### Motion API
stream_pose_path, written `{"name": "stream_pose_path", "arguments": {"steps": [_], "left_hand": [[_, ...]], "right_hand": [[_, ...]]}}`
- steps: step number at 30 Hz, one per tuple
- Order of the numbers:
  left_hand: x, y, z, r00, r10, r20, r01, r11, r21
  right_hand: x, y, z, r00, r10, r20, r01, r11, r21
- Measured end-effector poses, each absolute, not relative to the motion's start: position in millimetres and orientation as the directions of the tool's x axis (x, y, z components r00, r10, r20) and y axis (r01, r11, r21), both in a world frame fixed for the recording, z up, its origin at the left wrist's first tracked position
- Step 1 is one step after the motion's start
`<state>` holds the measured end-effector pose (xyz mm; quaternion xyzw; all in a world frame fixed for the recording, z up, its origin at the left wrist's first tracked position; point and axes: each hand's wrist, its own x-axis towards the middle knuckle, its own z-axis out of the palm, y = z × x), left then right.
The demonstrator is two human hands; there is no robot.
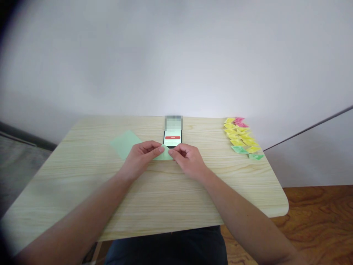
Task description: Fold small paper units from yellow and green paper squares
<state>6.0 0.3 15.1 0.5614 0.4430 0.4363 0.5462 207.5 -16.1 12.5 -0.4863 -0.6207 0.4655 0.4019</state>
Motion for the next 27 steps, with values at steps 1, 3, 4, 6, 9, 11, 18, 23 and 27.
{"name": "stream_pose_path", "arguments": {"steps": [1, 3, 4, 6, 9, 11, 18, 23, 27], "left_hand": [[6, -1, 15, 0.238, 0.971, 0.014, 0.023, -0.020, 1.000], [6, -2, 15, 0.263, 0.964, 0.030, 0.026, -0.038, 0.999], [6, -2, 15, 0.276, 0.961, 0.035, 0.028, -0.044, 0.999], [6, -3, 15, 0.298, 0.954, 0.038, 0.036, -0.051, 0.998], [6, -3, 15, 0.288, 0.957, 0.030, 0.032, -0.041, 0.999], [6, -3, 15, 0.255, 0.967, 0.012, 0.005, -0.014, 1.000], [6, -1, 15, 0.182, 0.982, -0.046, -0.057, 0.058, 0.997], [8, -1, 14, 0.208, 0.978, -0.035, -0.037, 0.043, 0.998], [9, -2, 14, 0.211, 0.976, -0.054, -0.045, 0.065, 0.997]], "right_hand": [[208, -17, 13, -0.210, 0.976, 0.055, 0.244, 0.107, -0.964], [208, -18, 13, -0.206, 0.976, 0.070, 0.258, 0.123, -0.958], [208, -18, 13, -0.203, 0.976, 0.072, 0.259, 0.125, -0.958], [209, -18, 12, -0.209, 0.976, 0.060, 0.247, 0.112, -0.962], [212, -16, 12, -0.241, 0.970, 0.033, 0.208, 0.085, -0.974], [215, -15, 12, -0.260, 0.965, 0.037, 0.148, 0.077, -0.986], [217, -21, 11, -0.268, 0.907, 0.324, 0.125, 0.366, -0.922], [211, -24, 15, -0.298, 0.842, 0.449, 0.273, 0.526, -0.805], [210, -24, 17, -0.317, 0.834, 0.451, 0.264, 0.534, -0.803]]}}
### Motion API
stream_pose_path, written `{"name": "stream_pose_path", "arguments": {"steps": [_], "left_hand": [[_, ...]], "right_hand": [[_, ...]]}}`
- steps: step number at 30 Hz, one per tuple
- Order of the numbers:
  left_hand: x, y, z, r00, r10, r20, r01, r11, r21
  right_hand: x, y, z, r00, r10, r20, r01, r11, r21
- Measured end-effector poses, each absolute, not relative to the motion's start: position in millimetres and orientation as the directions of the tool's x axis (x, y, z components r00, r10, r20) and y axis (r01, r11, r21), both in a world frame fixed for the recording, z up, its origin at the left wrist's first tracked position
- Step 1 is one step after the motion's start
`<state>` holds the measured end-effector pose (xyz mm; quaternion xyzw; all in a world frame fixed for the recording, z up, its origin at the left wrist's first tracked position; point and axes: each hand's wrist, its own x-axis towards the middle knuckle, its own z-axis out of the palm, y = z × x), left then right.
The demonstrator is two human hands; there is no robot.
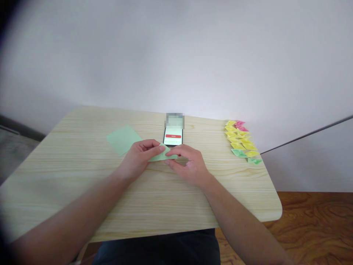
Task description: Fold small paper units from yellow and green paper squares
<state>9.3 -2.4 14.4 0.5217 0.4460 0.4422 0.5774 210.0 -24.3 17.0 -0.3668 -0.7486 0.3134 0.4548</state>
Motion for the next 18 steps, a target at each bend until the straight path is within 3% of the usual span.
{"name": "stream_pose_path", "arguments": {"steps": [6, 18], "left_hand": [[9.4, -3.7, 15.4, 0.217, 0.975, -0.054, -0.060, 0.069, 0.996], [11.9, -7.1, 17.4, 0.312, 0.926, -0.215, -0.275, 0.304, 0.912]], "right_hand": [[209.8, -26.0, 17.0, -0.288, 0.863, 0.414, 0.249, 0.486, -0.838], [213.2, -31.8, 11.9, -0.235, 0.924, 0.302, 0.130, 0.338, -0.932]]}}
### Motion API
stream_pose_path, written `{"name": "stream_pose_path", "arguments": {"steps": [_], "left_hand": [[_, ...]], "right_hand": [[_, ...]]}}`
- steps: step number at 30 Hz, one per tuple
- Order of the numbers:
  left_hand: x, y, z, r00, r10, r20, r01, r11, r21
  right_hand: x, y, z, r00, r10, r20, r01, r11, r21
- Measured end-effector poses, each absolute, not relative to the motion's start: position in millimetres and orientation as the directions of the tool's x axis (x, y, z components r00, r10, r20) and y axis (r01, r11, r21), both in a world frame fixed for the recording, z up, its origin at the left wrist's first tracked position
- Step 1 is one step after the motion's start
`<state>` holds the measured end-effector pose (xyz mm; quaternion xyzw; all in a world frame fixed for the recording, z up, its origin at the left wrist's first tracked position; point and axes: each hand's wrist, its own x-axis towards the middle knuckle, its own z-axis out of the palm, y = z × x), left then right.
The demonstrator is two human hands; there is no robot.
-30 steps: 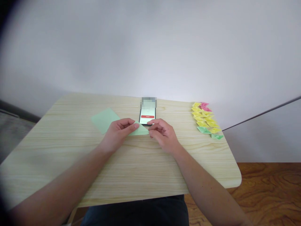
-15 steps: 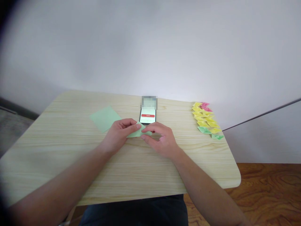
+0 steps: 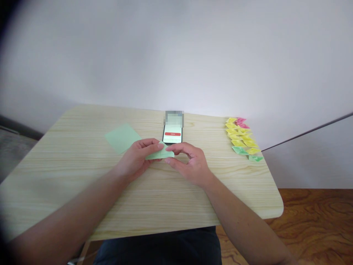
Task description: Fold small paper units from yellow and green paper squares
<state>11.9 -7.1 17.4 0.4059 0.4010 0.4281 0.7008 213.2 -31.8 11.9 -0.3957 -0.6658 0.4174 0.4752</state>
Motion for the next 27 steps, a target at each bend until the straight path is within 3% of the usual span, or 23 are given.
{"name": "stream_pose_path", "arguments": {"steps": [27], "left_hand": [[13.2, -7.6, 14.9, 0.312, 0.925, -0.218, -0.256, 0.303, 0.918]], "right_hand": [[211.2, -34.4, 18.0, -0.219, 0.929, 0.298, 0.148, 0.334, -0.931]]}}
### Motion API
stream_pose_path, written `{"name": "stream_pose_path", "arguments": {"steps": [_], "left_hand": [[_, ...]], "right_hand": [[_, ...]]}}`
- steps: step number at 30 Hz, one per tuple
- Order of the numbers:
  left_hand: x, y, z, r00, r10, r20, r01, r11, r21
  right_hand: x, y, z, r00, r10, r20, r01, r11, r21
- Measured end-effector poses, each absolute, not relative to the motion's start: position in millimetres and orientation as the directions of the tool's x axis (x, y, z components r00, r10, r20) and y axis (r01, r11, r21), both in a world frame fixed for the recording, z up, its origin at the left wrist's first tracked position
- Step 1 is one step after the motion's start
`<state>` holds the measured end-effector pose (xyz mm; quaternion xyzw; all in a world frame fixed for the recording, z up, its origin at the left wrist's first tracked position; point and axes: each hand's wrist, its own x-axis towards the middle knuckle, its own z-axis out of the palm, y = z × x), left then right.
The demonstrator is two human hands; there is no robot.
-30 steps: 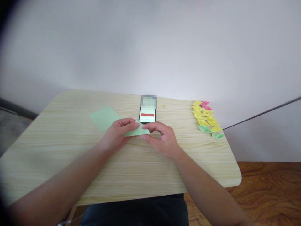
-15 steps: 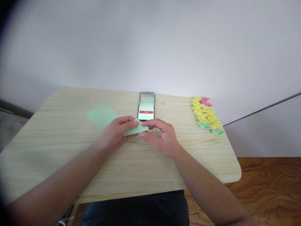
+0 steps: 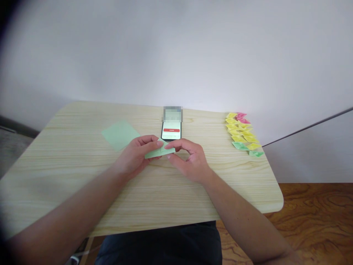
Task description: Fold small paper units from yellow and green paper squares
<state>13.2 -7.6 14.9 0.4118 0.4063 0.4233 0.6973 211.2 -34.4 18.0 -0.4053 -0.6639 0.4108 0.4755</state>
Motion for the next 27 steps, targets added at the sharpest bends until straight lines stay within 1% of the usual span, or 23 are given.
{"name": "stream_pose_path", "arguments": {"steps": [3, 7, 11, 16, 20, 23, 27], "left_hand": [[13, -8, 12, 0.294, 0.938, -0.186, -0.224, 0.257, 0.940], [14, -9, 11, 0.293, 0.943, -0.156, -0.189, 0.217, 0.958], [14, -9, 13, 0.295, 0.945, -0.140, -0.176, 0.198, 0.964], [15, -9, 14, 0.320, 0.940, -0.119, -0.144, 0.173, 0.974], [16, -11, 16, 0.325, 0.940, -0.107, -0.206, 0.181, 0.962], [16, -14, 18, 0.316, 0.948, -0.039, -0.237, 0.118, 0.964], [15, -16, 17, 0.293, 0.948, 0.127, -0.223, -0.061, 0.973]], "right_hand": [[210, -34, 17, -0.198, 0.942, 0.270, 0.136, 0.300, -0.944], [209, -31, 15, -0.220, 0.953, 0.207, 0.055, 0.224, -0.973], [209, -30, 14, -0.231, 0.944, 0.233, -0.002, 0.240, -0.971], [209, -28, 16, -0.264, 0.919, 0.294, 0.117, 0.333, -0.936], [211, -28, 15, -0.236, 0.916, 0.324, 0.143, 0.363, -0.921], [211, -27, 14, -0.162, 0.940, 0.301, 0.144, 0.324, -0.935], [212, -24, 17, -0.107, 0.967, 0.232, 0.090, 0.242, -0.966]]}}
